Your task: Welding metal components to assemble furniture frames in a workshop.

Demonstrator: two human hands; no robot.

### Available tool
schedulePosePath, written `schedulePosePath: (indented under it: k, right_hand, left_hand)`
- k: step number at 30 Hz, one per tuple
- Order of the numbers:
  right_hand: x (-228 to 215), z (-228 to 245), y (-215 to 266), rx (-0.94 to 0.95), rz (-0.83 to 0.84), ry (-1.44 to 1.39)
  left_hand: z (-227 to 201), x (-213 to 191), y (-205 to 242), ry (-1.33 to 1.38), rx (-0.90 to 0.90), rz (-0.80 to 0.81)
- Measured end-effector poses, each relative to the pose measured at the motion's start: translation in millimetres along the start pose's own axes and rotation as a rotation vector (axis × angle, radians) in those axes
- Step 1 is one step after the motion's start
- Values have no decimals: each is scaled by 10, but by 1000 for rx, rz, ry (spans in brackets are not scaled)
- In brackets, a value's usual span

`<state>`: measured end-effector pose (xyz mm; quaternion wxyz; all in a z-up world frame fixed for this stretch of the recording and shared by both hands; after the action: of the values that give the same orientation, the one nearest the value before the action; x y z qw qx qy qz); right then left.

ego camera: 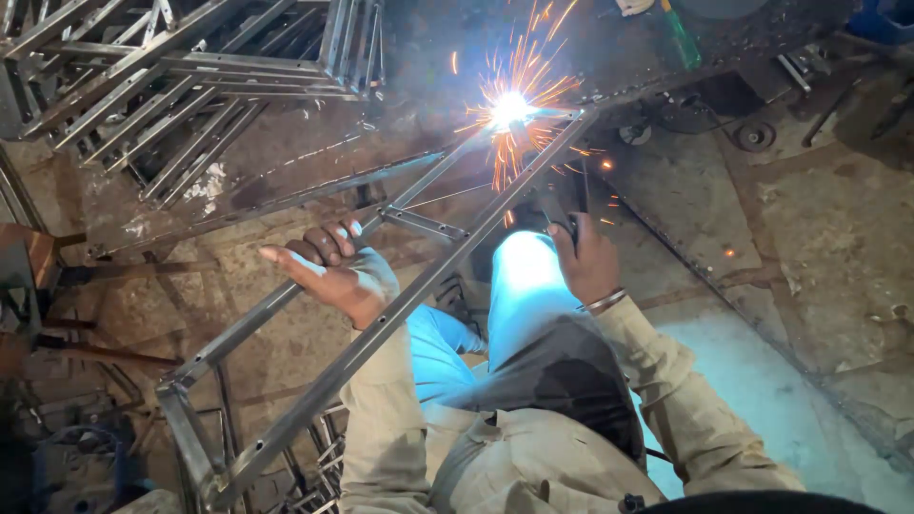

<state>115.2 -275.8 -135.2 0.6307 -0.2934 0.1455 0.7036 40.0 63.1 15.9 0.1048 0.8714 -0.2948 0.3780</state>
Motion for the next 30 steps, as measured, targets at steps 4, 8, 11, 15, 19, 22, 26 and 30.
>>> schedulePosePath:
  k: [4,8,11,15,19,22,26,30]
  right_hand:
    - [-19,7,4,-14,-10,33]
    - [-58,94,-11,-43,-8,43]
    - [-96,137,10,-58,-48,20]
    - [-65,63,37,-25,-20,24]
    - [-67,23,48,-1,-24,31]
    - [-67,12,46,-28,-47,38]
    - [-41,-10,33,-3,-9,111]
    - [-42,-7,14,105,23,-42]
  left_hand:
    - [18,-28,19,10,-19,-57]
    - [9,-7,9,18,16,-5]
    - [23,-105,-5,-47,0,-96]
    - [11,-100,14,-47,3,-119]
    - [8,-66,24,-60,2,-87]
    - [-12,-9,37,-51,4,-50]
    - [-16,39,43,-20,2,-18]
    - [22,-112,-10,-20,-19,-171]
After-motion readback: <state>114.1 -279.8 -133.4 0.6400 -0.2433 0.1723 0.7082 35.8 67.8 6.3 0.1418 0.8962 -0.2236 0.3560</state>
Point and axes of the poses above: each hand's wrist, its own y-axis away from the middle knuckle, its own x-axis out of the palm, z = x × y, the point moved 8 cm from there along -y, towards the middle knuckle, and after that the axes turned 8 degrees about -x, right-handed, at the moved point
